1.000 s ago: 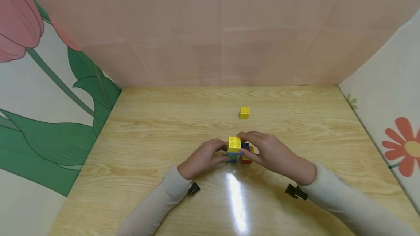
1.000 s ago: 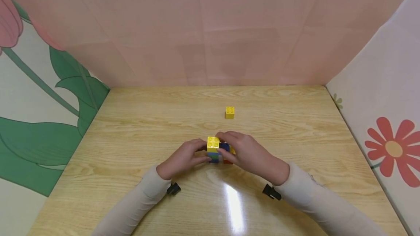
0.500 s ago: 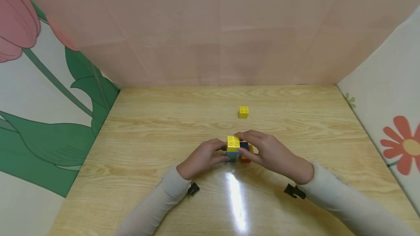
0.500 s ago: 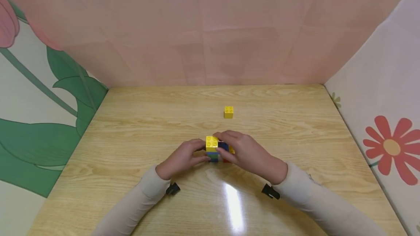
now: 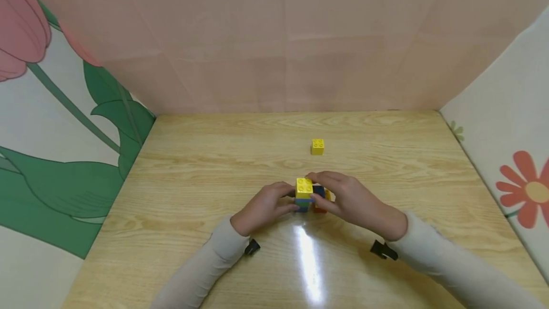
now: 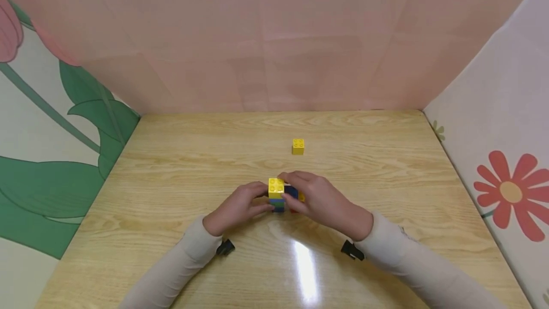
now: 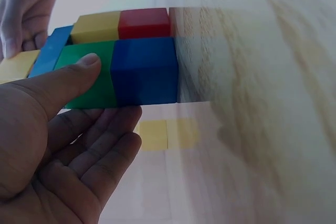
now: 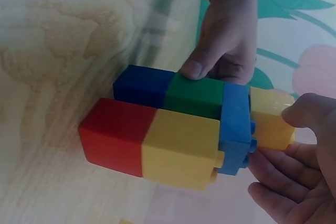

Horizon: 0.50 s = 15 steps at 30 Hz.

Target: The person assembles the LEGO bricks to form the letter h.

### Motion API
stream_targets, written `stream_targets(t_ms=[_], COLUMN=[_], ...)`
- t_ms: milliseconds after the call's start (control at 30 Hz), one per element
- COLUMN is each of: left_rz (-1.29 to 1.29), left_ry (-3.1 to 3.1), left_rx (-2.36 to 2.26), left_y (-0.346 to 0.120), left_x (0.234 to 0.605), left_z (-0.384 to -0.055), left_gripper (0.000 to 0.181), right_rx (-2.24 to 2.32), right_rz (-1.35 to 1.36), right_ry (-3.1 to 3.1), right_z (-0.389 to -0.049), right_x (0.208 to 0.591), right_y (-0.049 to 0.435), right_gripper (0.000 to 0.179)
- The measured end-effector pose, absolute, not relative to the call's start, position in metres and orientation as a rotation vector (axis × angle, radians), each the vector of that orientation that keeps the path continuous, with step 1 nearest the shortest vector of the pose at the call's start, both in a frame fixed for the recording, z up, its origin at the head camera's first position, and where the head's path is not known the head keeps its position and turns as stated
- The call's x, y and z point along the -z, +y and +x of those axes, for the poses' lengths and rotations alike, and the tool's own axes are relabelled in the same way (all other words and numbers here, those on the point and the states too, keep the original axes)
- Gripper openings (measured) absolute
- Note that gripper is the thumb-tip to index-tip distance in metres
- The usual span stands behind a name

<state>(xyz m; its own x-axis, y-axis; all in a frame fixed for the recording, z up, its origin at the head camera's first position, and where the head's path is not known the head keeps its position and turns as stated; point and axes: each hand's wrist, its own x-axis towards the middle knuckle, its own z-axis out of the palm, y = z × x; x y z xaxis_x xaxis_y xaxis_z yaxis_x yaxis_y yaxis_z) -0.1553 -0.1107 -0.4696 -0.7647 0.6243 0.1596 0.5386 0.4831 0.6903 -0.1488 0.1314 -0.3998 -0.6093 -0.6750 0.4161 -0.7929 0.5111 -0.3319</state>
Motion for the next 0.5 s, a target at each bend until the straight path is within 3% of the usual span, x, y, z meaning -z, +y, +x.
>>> stream_targets(t_ms=[500], left_rz=[1.057], left_ry=[2.625], left_rx=[-1.127], left_y=[-0.1113], left_x=[0.4691], left_z=[-0.1549], left_gripper=[0.038], right_rx=[-0.683], right_rz=[1.249], right_ry=[-2.536], right_z=[-0.1486], right_x=[0.3946], right_y=[0.1282], right_gripper=[0.042])
